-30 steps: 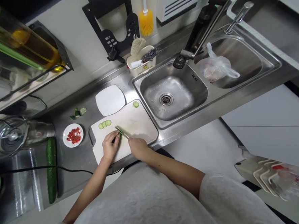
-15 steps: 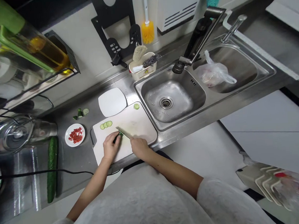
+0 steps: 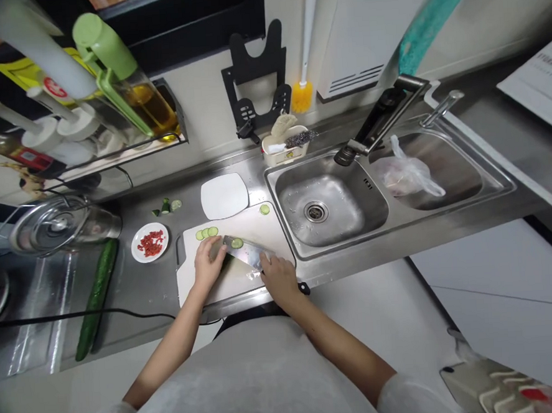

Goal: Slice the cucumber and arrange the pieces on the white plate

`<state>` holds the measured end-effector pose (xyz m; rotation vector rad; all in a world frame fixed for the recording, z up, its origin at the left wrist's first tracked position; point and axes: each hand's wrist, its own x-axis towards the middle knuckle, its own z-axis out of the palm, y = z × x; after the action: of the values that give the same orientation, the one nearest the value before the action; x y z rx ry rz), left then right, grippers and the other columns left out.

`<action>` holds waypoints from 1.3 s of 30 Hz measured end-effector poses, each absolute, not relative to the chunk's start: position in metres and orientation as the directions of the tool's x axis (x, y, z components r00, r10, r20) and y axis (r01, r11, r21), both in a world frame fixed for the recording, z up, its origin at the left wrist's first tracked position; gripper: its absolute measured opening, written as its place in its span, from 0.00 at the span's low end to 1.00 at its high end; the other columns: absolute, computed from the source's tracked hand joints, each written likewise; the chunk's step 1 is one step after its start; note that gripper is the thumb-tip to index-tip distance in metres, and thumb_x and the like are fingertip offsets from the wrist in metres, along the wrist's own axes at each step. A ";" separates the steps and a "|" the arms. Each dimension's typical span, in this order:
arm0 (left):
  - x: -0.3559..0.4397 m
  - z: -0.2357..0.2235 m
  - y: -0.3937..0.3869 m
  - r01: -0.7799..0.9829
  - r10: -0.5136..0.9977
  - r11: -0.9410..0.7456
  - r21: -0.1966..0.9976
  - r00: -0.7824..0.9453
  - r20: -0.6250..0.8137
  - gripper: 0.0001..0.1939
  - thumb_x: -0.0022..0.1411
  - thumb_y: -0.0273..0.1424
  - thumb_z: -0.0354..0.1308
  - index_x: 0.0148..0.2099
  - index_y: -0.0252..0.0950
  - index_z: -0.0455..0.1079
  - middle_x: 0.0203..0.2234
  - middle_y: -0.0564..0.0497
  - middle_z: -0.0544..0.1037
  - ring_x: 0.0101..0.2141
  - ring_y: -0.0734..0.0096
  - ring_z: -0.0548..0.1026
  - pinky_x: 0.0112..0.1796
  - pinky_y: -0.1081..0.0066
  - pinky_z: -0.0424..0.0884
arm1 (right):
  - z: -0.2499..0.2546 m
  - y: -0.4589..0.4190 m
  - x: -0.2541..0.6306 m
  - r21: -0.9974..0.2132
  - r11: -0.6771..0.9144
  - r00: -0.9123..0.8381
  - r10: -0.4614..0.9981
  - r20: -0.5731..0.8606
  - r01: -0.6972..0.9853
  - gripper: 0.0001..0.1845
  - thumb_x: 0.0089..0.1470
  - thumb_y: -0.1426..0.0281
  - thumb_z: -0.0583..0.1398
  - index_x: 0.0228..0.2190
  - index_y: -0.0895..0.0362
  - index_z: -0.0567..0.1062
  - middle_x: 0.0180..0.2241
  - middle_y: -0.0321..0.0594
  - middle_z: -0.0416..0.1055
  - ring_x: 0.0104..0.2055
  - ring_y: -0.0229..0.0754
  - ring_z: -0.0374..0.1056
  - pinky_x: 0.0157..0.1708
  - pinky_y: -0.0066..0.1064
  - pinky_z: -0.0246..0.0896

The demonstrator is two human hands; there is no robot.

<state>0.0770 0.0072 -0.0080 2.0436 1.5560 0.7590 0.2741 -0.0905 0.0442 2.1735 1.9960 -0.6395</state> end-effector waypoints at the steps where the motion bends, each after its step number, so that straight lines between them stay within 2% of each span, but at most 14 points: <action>1: 0.078 -0.006 0.010 0.718 0.961 -0.273 0.640 0.240 0.140 0.18 0.62 0.41 0.56 0.51 0.40 0.71 0.49 0.45 0.73 0.52 0.60 0.69 0.53 0.59 0.65 | 0.044 -0.092 0.274 -0.190 -0.109 0.031 0.928 -0.372 0.976 0.26 0.59 0.65 0.57 0.58 0.56 0.64 0.41 0.47 0.73 0.45 0.47 0.67 0.43 0.34 0.55; 5: 0.083 0.001 0.016 0.719 0.923 -0.343 0.605 0.379 0.072 0.19 0.60 0.41 0.58 0.52 0.42 0.72 0.51 0.45 0.70 0.55 0.57 0.65 0.56 0.55 0.61 | 0.043 -0.097 0.276 -0.180 -0.047 -0.013 0.948 -0.319 0.983 0.27 0.58 0.65 0.58 0.57 0.56 0.65 0.40 0.47 0.73 0.44 0.47 0.67 0.42 0.33 0.54; 8: 0.088 0.007 0.017 0.695 0.895 -0.363 0.621 0.445 0.026 0.14 0.60 0.39 0.58 0.47 0.43 0.74 0.50 0.47 0.71 0.55 0.58 0.65 0.56 0.54 0.59 | 0.041 -0.101 0.280 -0.163 -0.023 -0.028 0.952 -0.304 0.986 0.25 0.58 0.66 0.58 0.56 0.56 0.66 0.40 0.46 0.73 0.44 0.46 0.68 0.42 0.33 0.55; 12: 0.099 0.014 0.014 0.651 0.900 -0.320 0.688 0.435 0.007 0.06 0.58 0.32 0.59 0.39 0.41 0.75 0.44 0.48 0.75 0.50 0.61 0.68 0.54 0.58 0.61 | 0.037 -0.106 0.288 -0.128 -0.010 -0.028 0.957 -0.289 0.992 0.24 0.57 0.68 0.59 0.55 0.56 0.67 0.38 0.45 0.74 0.42 0.45 0.69 0.40 0.32 0.56; 15: 0.106 0.013 0.015 0.656 0.942 -0.180 0.733 0.330 -0.064 0.04 0.57 0.30 0.57 0.35 0.39 0.73 0.35 0.51 0.77 0.41 0.65 0.72 0.46 0.65 0.66 | 0.033 -0.109 0.296 -0.119 -0.018 -0.013 0.966 -0.257 0.993 0.23 0.56 0.69 0.59 0.54 0.55 0.67 0.38 0.44 0.74 0.41 0.44 0.70 0.39 0.31 0.56; 18: 0.107 0.003 0.024 0.636 0.977 0.108 0.764 0.072 -0.198 0.05 0.58 0.30 0.56 0.36 0.39 0.72 0.28 0.54 0.76 0.31 0.71 0.72 0.36 0.71 0.67 | 0.028 -0.112 0.303 -0.133 -0.039 0.008 0.974 -0.228 0.990 0.21 0.57 0.68 0.57 0.53 0.56 0.68 0.39 0.44 0.75 0.41 0.44 0.70 0.39 0.31 0.57; 20: 0.102 -0.006 0.034 0.579 0.960 0.272 0.768 -0.107 -0.259 0.05 0.57 0.31 0.57 0.37 0.40 0.72 0.27 0.55 0.76 0.29 0.73 0.72 0.33 0.73 0.66 | 0.025 -0.113 0.306 -0.145 -0.057 0.026 0.978 -0.209 0.988 0.21 0.58 0.67 0.56 0.52 0.56 0.69 0.39 0.44 0.76 0.40 0.44 0.71 0.38 0.31 0.58; 23: 0.092 -0.019 0.050 0.540 0.916 0.399 0.741 -0.268 -0.298 0.05 0.56 0.33 0.59 0.36 0.41 0.72 0.28 0.55 0.77 0.31 0.72 0.73 0.34 0.73 0.65 | 0.022 -0.115 0.308 -0.167 -0.073 0.043 0.984 -0.175 0.983 0.20 0.58 0.65 0.54 0.51 0.57 0.71 0.38 0.44 0.76 0.39 0.44 0.71 0.37 0.30 0.58; 29: 0.083 -0.025 0.068 0.586 0.886 0.460 0.667 -0.353 -0.301 0.05 0.55 0.34 0.60 0.37 0.43 0.71 0.30 0.56 0.79 0.34 0.72 0.74 0.38 0.72 0.62 | 0.027 -0.115 0.307 -0.215 -0.082 0.038 0.979 -0.198 0.973 0.20 0.59 0.64 0.51 0.49 0.56 0.72 0.39 0.43 0.77 0.38 0.44 0.72 0.35 0.29 0.58; 39: 0.083 -0.025 0.071 0.738 0.927 0.375 0.561 -0.316 -0.204 0.05 0.56 0.31 0.56 0.37 0.42 0.72 0.31 0.54 0.79 0.37 0.65 0.74 0.43 0.64 0.59 | 0.032 -0.113 0.304 -0.206 -0.121 0.069 0.968 -0.240 0.971 0.21 0.60 0.63 0.52 0.52 0.57 0.71 0.42 0.45 0.77 0.40 0.45 0.73 0.37 0.30 0.60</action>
<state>0.0834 0.0712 -0.0255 1.4323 2.1457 0.5055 0.3045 -0.1130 0.0319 2.2911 2.0773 -0.5021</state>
